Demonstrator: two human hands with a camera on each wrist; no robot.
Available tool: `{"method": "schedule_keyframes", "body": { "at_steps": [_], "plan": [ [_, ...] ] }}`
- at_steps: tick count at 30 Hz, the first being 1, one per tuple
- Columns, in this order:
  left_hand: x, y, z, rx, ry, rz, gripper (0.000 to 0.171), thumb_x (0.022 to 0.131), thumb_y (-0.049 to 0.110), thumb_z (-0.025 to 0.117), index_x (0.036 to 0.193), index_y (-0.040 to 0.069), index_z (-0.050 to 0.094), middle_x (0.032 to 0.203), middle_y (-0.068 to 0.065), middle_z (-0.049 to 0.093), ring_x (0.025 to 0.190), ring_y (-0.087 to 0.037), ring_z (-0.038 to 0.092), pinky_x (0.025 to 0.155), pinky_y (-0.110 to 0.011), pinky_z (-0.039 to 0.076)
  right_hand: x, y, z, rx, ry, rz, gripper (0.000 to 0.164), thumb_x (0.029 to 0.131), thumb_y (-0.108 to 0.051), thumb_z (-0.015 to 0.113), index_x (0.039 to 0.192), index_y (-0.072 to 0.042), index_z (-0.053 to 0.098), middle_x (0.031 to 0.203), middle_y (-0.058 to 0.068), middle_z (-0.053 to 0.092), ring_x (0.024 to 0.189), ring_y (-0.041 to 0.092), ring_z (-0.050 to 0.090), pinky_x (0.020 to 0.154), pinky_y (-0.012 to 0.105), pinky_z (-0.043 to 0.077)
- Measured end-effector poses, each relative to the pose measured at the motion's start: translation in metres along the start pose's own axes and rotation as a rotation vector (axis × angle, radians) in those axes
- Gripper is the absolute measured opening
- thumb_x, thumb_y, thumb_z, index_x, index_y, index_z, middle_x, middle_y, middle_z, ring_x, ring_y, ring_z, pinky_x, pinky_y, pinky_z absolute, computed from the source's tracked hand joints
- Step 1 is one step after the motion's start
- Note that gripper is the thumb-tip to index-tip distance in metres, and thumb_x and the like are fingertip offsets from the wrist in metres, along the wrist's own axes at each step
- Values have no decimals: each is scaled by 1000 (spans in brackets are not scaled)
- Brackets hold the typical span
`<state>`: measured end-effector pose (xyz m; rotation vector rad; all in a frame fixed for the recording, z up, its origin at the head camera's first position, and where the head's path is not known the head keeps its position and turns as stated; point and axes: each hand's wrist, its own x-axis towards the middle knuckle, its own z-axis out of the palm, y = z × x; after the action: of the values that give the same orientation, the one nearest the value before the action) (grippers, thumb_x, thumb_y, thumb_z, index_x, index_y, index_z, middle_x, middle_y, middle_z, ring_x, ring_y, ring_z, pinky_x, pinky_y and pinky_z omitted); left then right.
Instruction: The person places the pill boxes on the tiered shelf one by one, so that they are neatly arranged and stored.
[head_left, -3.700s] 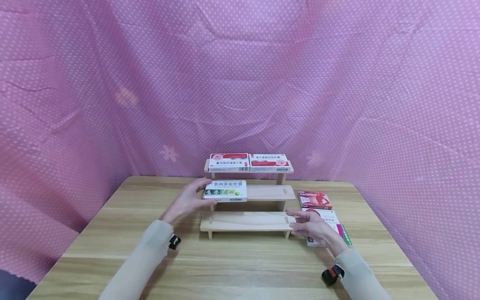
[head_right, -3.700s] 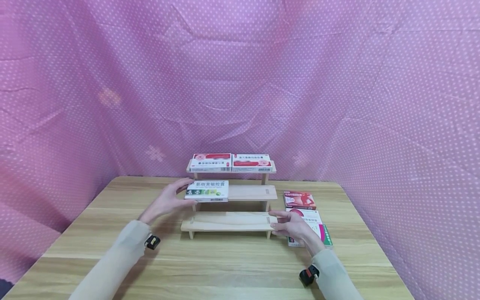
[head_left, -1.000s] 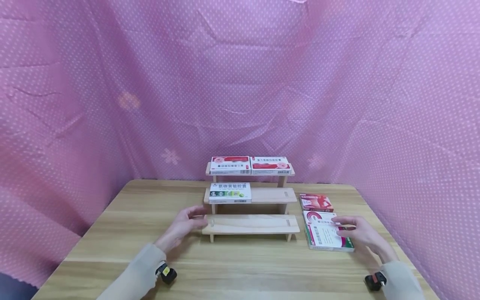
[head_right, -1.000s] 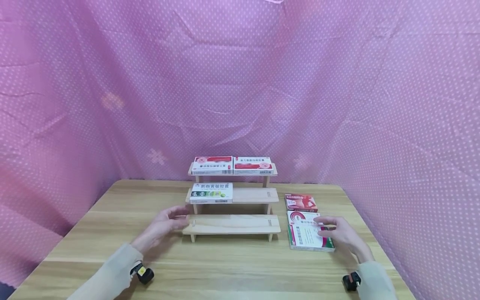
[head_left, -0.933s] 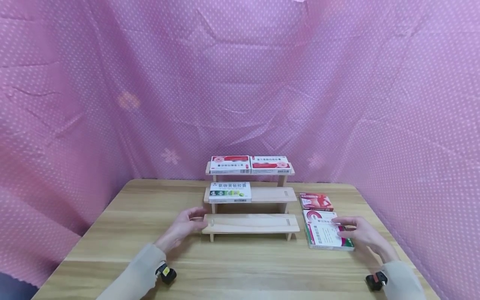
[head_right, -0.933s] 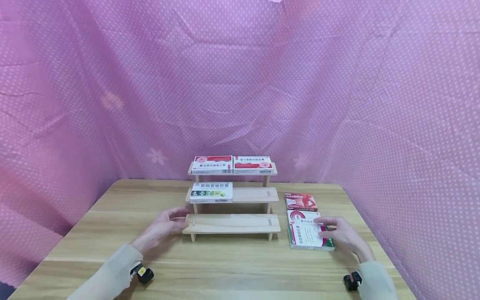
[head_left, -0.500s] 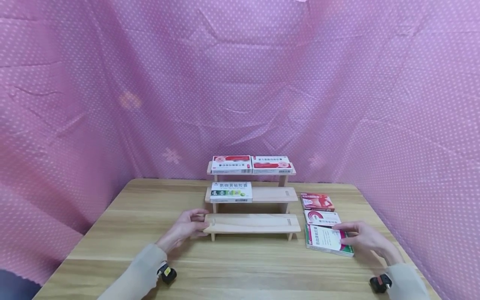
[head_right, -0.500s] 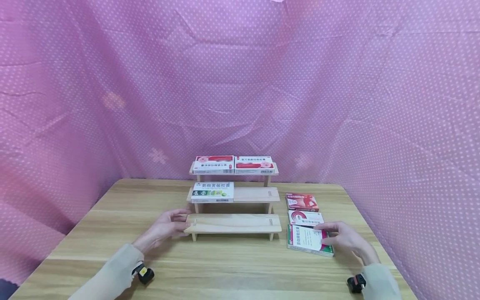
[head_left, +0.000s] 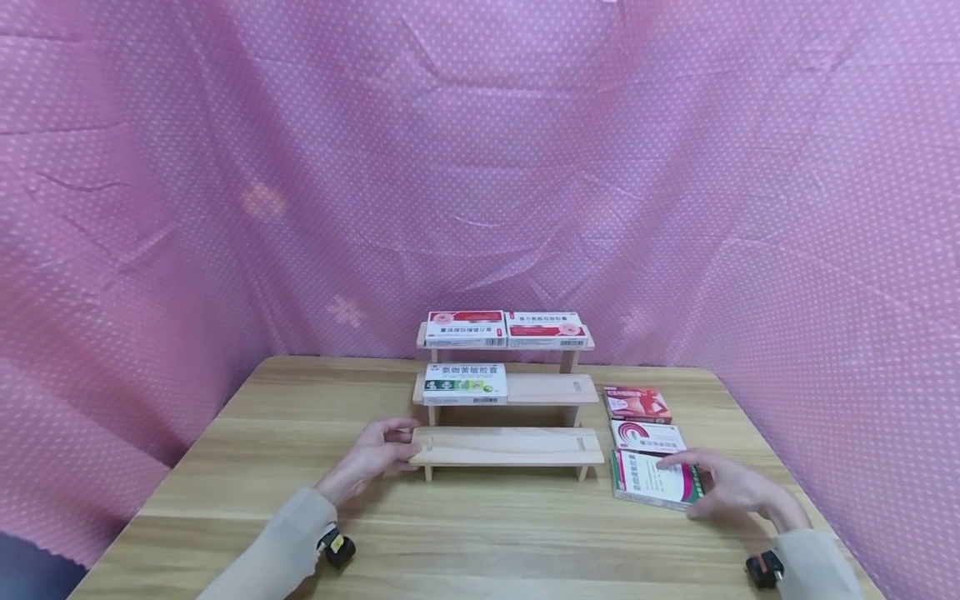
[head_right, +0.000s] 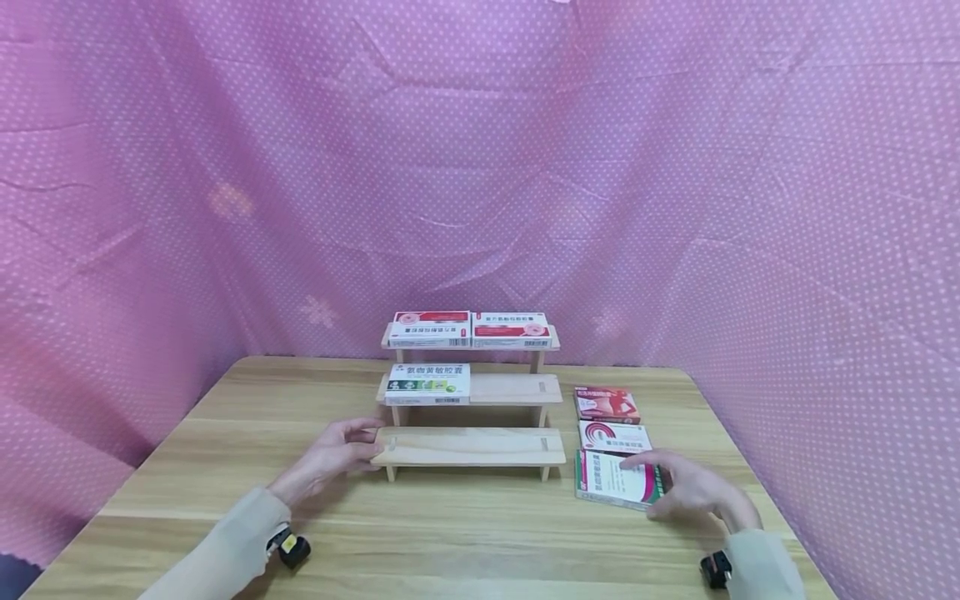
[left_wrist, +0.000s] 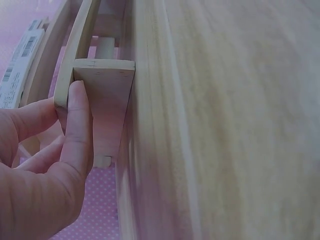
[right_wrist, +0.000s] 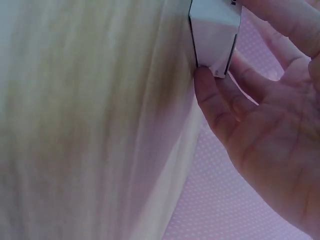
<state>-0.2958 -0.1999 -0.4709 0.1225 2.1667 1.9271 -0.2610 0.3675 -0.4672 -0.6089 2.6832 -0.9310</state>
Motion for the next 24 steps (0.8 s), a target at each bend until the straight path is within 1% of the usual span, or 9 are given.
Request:
{"method": "schedule_keyframes", "body": {
  "at_steps": [3,6,7,10,13,15,17,21,24],
  "plan": [
    [0,-1,1,0,7,1,58,88,-3,65,140,-9,42,121,-26,54,91,-23,65,85,-41,60,0,1,0,13,13,34,72,63,-14,86,130,-15,61,137,25,50,121,38,46,99,54,43],
    [1,-3,1,3,7,12,57,88,-3,64,140,-10,42,121,-27,55,91,-23,66,84,-41,61,-1,2,-2,52,23,91,70,63,-11,85,129,-15,62,141,30,47,126,49,44,101,63,42],
    [0,-3,1,4,6,16,57,88,-3,64,140,-11,42,121,-27,55,90,-23,66,84,-41,61,-1,3,-3,73,21,90,69,64,-10,85,129,-13,62,142,32,45,128,54,42,101,68,39],
    [-1,-3,2,11,0,21,57,88,-3,64,139,-11,41,121,-29,55,90,-23,66,83,-41,61,-3,7,-9,119,15,19,65,70,-11,82,131,-6,60,143,34,43,131,56,38,103,65,38],
    [0,-2,2,13,9,6,57,87,-3,65,139,-10,43,121,-27,55,90,-24,66,83,-41,61,-5,10,-16,149,34,-80,62,75,-13,79,132,0,58,141,34,45,134,26,47,105,42,47],
    [0,-2,2,14,20,-9,58,86,-3,66,139,-8,44,121,-26,56,90,-25,67,83,-40,61,-6,11,-19,163,61,-89,61,78,-15,79,133,0,57,142,31,47,131,8,45,105,28,47],
    [1,-1,1,12,27,-20,58,85,-3,66,139,-6,44,121,-25,56,90,-25,67,83,-40,61,-6,11,-22,178,89,-66,60,79,-16,79,134,-2,58,143,29,48,128,1,44,101,16,45],
    [3,-2,1,2,32,-22,59,85,-3,67,140,-6,44,122,-25,56,91,-25,67,83,-40,61,-2,11,-22,254,128,-15,61,81,-16,79,136,-2,56,145,28,46,125,6,49,98,13,46],
    [4,-3,1,-1,30,-12,59,85,-2,67,140,-5,45,122,-25,57,92,-25,67,83,-40,61,2,11,-22,341,146,-54,57,85,-4,73,136,10,50,142,35,44,118,-4,52,94,12,48]
  ]
}}
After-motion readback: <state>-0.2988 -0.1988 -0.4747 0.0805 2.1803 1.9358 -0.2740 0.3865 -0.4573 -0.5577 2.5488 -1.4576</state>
